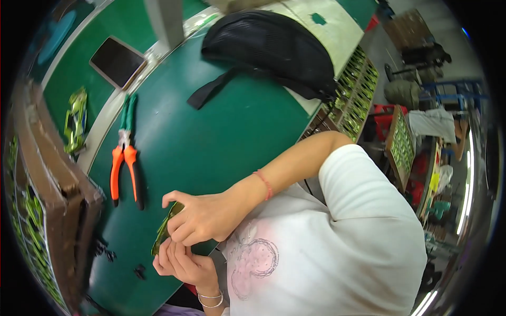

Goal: The person assembles toy car bodies by picking car shells from a tray, fitting plastic window inserts and small components into each shell by hand, and securing parts using pliers.

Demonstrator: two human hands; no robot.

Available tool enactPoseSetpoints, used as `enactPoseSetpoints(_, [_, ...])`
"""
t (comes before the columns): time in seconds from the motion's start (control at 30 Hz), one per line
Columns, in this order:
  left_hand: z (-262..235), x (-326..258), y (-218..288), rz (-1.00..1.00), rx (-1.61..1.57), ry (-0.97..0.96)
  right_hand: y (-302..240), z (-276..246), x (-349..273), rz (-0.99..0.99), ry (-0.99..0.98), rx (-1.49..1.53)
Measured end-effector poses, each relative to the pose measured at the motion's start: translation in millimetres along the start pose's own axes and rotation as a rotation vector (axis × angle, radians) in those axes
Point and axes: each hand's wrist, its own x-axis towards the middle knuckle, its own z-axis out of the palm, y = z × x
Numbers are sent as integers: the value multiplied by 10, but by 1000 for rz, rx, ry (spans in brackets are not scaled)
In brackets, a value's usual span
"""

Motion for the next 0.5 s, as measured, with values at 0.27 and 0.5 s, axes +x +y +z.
enactPoseSetpoints(0.27, [-187,230,-111,1,-167,-93,81,-81,25,41,48,41])
enactPoseSetpoints(0.5, [-156,292,-24,-32,-256,-161,155,-337,90,372,-128,-69])
